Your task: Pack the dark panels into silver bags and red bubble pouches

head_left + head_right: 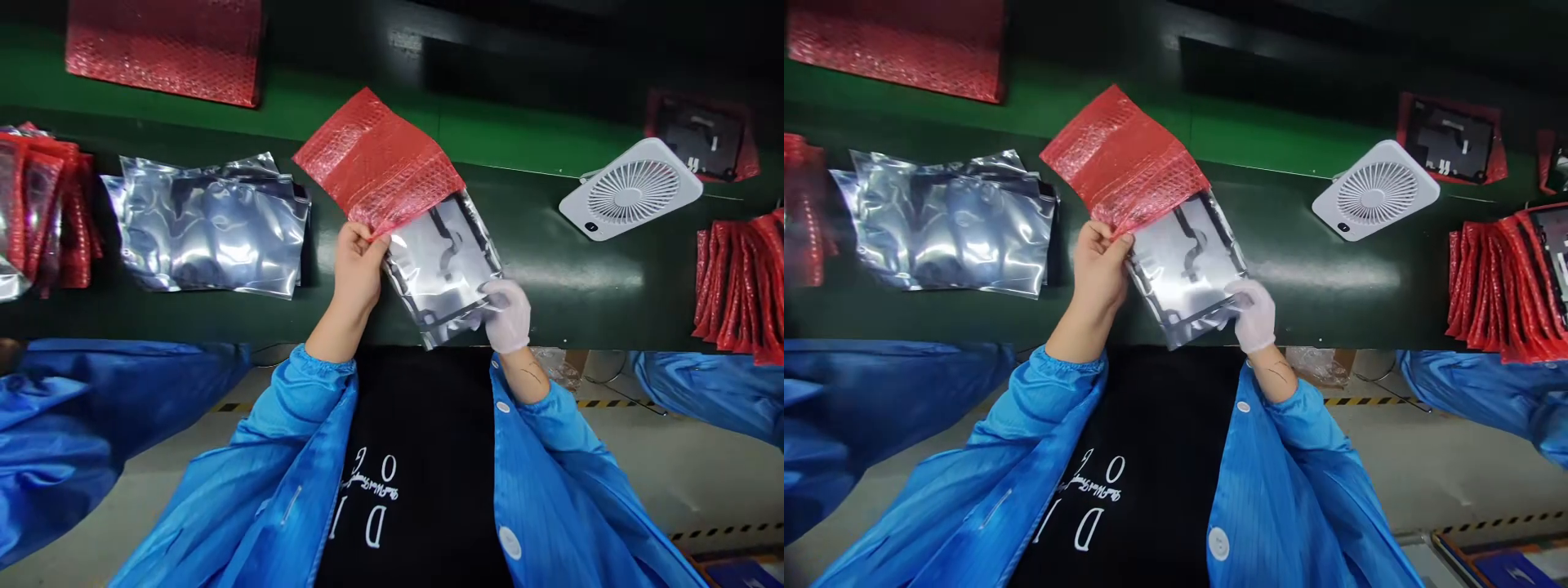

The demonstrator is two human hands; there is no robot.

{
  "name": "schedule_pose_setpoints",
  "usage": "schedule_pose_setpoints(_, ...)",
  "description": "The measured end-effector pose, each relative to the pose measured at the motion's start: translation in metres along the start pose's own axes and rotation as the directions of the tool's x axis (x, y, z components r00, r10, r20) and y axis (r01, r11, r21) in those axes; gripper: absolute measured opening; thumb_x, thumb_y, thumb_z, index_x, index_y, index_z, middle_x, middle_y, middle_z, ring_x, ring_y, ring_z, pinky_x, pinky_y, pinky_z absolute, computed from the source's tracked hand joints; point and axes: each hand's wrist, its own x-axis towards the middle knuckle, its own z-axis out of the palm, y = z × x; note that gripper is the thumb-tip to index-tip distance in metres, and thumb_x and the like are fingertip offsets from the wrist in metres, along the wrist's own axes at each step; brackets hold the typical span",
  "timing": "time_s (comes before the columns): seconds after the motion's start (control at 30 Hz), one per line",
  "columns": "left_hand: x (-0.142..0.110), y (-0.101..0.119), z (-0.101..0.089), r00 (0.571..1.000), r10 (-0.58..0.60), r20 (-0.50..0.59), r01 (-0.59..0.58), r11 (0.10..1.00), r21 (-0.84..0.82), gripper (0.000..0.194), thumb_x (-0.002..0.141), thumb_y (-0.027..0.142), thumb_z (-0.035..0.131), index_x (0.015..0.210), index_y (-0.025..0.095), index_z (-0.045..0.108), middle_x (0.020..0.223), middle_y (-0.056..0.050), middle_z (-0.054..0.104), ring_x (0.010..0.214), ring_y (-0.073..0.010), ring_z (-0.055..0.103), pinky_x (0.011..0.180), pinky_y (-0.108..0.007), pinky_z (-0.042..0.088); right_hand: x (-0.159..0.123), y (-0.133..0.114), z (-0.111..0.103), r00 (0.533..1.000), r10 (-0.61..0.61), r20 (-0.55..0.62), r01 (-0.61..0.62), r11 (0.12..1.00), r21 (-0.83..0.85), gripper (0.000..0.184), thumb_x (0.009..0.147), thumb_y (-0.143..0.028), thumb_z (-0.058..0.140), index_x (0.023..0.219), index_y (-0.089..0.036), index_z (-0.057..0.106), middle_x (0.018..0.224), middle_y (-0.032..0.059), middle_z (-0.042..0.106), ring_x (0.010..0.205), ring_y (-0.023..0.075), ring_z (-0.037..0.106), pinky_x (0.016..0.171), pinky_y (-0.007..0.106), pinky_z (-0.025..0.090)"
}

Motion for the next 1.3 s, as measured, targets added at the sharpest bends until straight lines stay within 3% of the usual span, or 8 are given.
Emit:
schedule_pose_setpoints(0.17, 0.000, 0.005, -0.026, 0.996, -0.076, -0.038, 0.080, 0.992, 0.100, 0.039, 0.074, 0.020, 0.077, 0.093, 0.027, 0.043, 0.078, 0.005, 0.048, 0.063, -0.0119, 0.048, 0.060, -0.022, 0.043, 0.002, -0.021, -0.025, 0.925, 0.115, 0.363, -0.158, 0.983, 0.089, 0.090, 0.093, -0.063, 0.072, 0.171, -0.039, 0.035, 0.165, 0.0136, 0.058, 0.128, 0.0327, 0.075, 0.100, 0.053, 0.067)
schedule_pose_setpoints(0.3, -0.028, 0.005, -0.030, 0.977, -0.181, 0.111, 0.164, 0.976, 0.146, 0.038, 0.076, 0.026, 0.077, 0.101, 0.028, 0.048, 0.078, 0.004, 0.054, 0.063, -0.0136, 0.050, 0.062, -0.025, 0.044, 0.011, -0.019, 0.023, 0.908, 0.205, 0.365, -0.154, 0.974, -0.163, 0.095, 0.089, -0.038, 0.080, 0.173, -0.033, 0.036, 0.166, 0.0162, 0.055, 0.118, 0.0281, 0.074, 0.098, 0.046, 0.067)
schedule_pose_setpoints(0.43, -0.042, 0.005, -0.036, 0.969, -0.210, 0.131, 0.194, 0.973, 0.122, 0.037, 0.078, 0.031, 0.080, 0.102, 0.027, 0.052, 0.083, 0.002, 0.061, 0.068, -0.0139, 0.056, 0.067, -0.026, 0.049, 0.022, -0.010, 0.069, 0.973, 0.123, 0.195, -0.023, 0.892, -0.451, 0.064, 0.092, -0.021, 0.068, 0.155, -0.021, 0.056, 0.151, 0.0166, 0.064, 0.110, 0.0242, 0.069, 0.112, 0.047, 0.059)
schedule_pose_setpoints(0.57, -0.044, 0.007, -0.046, 0.941, -0.276, 0.196, 0.262, 0.960, 0.094, 0.036, 0.078, 0.035, 0.084, 0.102, 0.025, 0.058, 0.089, -0.001, 0.070, 0.073, -0.0150, 0.063, 0.070, -0.026, 0.053, 0.047, -0.011, 0.062, 0.943, 0.152, 0.295, 0.058, 0.799, -0.598, 0.027, 0.094, -0.027, 0.070, 0.120, -0.020, 0.069, 0.127, 0.0141, 0.069, 0.110, 0.0273, 0.068, 0.112, 0.048, 0.056)
schedule_pose_setpoints(0.73, -0.049, 0.005, -0.037, 0.963, -0.237, 0.129, 0.220, 0.966, 0.133, 0.032, 0.079, 0.031, 0.083, 0.100, 0.024, 0.059, 0.082, 0.002, 0.069, 0.064, -0.0115, 0.058, 0.063, -0.023, 0.047, 0.063, -0.017, 0.058, 0.888, 0.123, 0.443, 0.213, 0.744, -0.634, 0.052, 0.075, -0.033, 0.088, 0.120, -0.020, 0.067, 0.125, 0.0148, 0.067, 0.120, 0.0358, 0.064, 0.106, 0.048, 0.055)
schedule_pose_setpoints(0.9, -0.055, 0.017, -0.026, 0.991, -0.091, 0.098, 0.048, 0.926, 0.375, 0.018, 0.092, 0.030, 0.074, 0.094, 0.024, 0.057, 0.073, 0.005, 0.062, 0.058, -0.0107, 0.049, 0.056, -0.023, 0.035, 0.070, -0.015, 0.076, 0.959, 0.205, 0.195, -0.016, 0.729, -0.684, 0.018, 0.092, -0.022, 0.062, 0.110, -0.023, 0.063, 0.100, 0.0084, 0.071, 0.097, 0.0294, 0.069, 0.092, 0.041, 0.055)
schedule_pose_setpoints(1.07, -0.064, 0.028, -0.038, 0.988, -0.043, 0.146, -0.047, 0.827, 0.560, 0.009, 0.100, 0.024, 0.066, 0.100, 0.025, 0.057, 0.060, 0.009, 0.054, 0.051, -0.0128, 0.044, 0.058, -0.027, 0.034, 0.062, -0.010, 0.059, 0.952, 0.281, 0.122, -0.144, 0.762, -0.632, 0.009, 0.089, -0.024, 0.073, 0.093, -0.024, 0.066, 0.089, 0.0040, 0.076, 0.093, 0.0257, 0.076, 0.092, 0.037, 0.059)
schedule_pose_setpoints(1.3, -0.090, 0.019, -0.047, 0.999, 0.038, -0.006, -0.033, 0.920, 0.390, 0.028, 0.097, 0.045, 0.080, 0.100, 0.025, 0.061, 0.058, 0.009, 0.052, 0.047, -0.0106, 0.046, 0.051, -0.023, 0.034, 0.047, -0.001, 0.015, 0.909, 0.221, 0.354, -0.081, 0.925, -0.370, 0.036, 0.083, -0.052, 0.090, 0.075, -0.023, 0.071, 0.084, 0.0057, 0.079, 0.087, 0.0266, 0.081, 0.087, 0.038, 0.066)
